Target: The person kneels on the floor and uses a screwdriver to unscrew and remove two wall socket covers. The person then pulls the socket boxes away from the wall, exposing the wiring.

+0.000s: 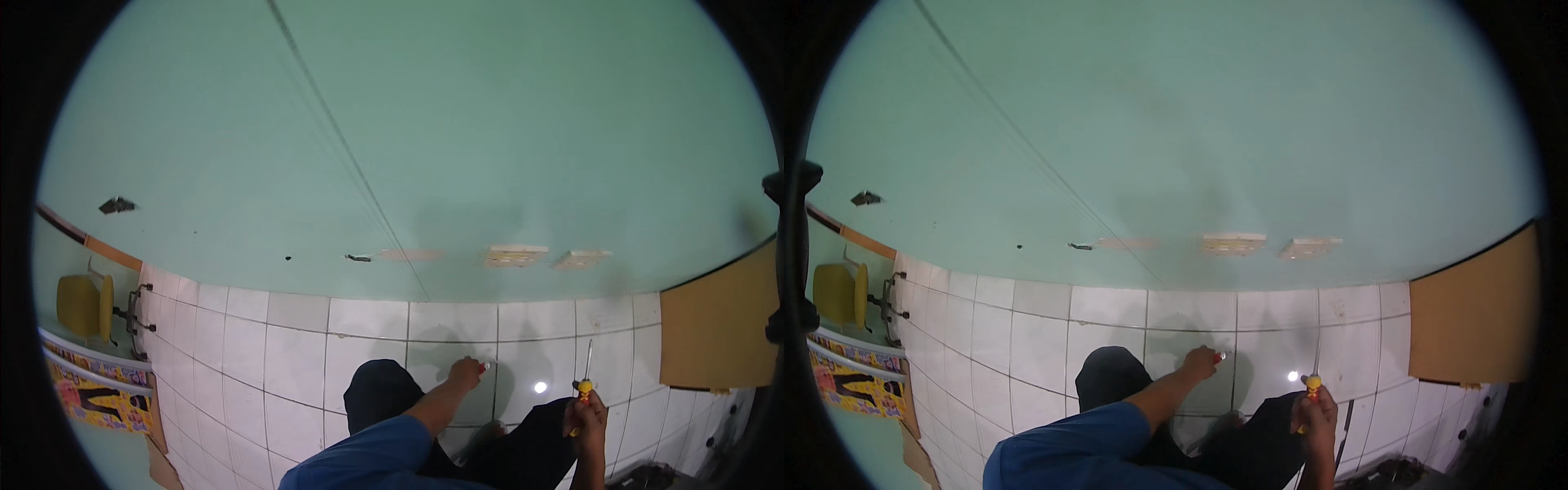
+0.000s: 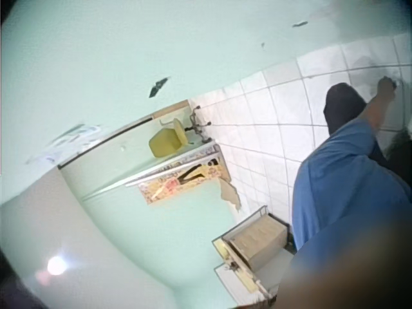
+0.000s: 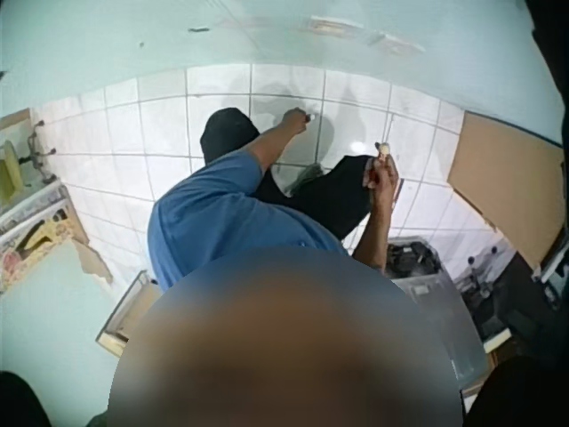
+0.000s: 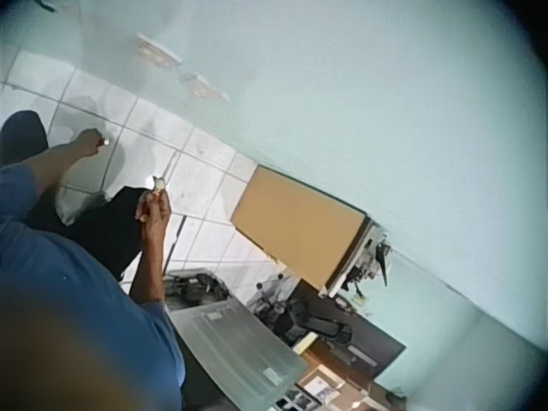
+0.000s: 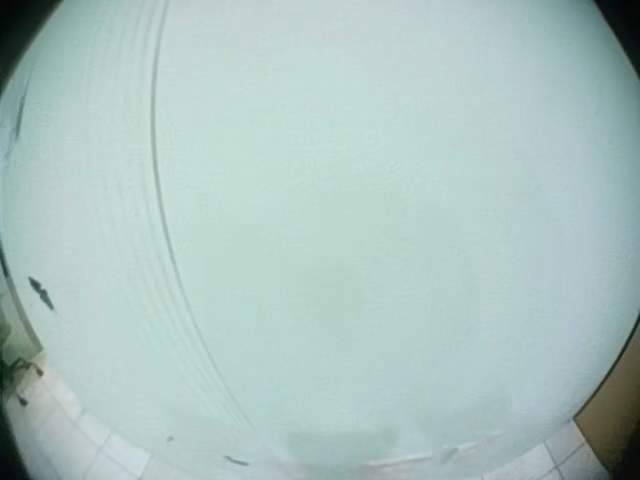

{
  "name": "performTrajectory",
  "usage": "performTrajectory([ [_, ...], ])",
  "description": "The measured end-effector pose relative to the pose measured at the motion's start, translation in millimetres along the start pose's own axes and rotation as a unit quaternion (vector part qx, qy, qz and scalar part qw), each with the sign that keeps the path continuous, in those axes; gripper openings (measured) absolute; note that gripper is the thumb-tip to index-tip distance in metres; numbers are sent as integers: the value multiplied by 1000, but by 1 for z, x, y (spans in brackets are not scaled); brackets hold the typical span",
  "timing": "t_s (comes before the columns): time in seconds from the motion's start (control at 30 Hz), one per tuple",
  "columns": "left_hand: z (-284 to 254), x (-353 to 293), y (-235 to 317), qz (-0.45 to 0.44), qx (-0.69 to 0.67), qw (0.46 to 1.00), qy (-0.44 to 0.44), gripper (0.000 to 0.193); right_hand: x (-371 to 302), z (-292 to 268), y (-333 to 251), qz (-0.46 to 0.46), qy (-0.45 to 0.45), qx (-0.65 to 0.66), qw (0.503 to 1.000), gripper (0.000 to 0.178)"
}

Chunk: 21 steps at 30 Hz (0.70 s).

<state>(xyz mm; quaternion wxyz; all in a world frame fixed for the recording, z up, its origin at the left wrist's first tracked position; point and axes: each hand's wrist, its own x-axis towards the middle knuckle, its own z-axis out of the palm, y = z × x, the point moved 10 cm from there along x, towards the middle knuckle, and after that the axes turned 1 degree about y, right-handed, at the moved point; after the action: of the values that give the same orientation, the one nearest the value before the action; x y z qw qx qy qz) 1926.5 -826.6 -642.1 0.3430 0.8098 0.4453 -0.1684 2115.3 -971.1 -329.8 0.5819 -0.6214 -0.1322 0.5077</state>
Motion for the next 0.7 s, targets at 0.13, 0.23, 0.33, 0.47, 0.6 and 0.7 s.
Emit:
performTrajectory([
  [0.13,26,31,10,27,19,995,-94,25,7,29,22,-4,-15,-9,1000,40],
  [0.23,13,43,6,8,-11,1000,-24,22,7,43,31,32,-9,-52,998,36],
  [0.33,18,47,-10,-48,31,998,-37,22,15,45,31,48,32,-35,998,39],
  [0.47,-13,52,10,-5,-18,998,62,37,39,46,3,-35,44,-22,998,49],
  [0.6,-85,35,60,100,-215,967,97,52,55,43,-28,-78,73,-52,993,54],
  [0.7,-162,-4,90,145,-335,921,135,50,65,43,-50,-117,80,-18,990,51],
])
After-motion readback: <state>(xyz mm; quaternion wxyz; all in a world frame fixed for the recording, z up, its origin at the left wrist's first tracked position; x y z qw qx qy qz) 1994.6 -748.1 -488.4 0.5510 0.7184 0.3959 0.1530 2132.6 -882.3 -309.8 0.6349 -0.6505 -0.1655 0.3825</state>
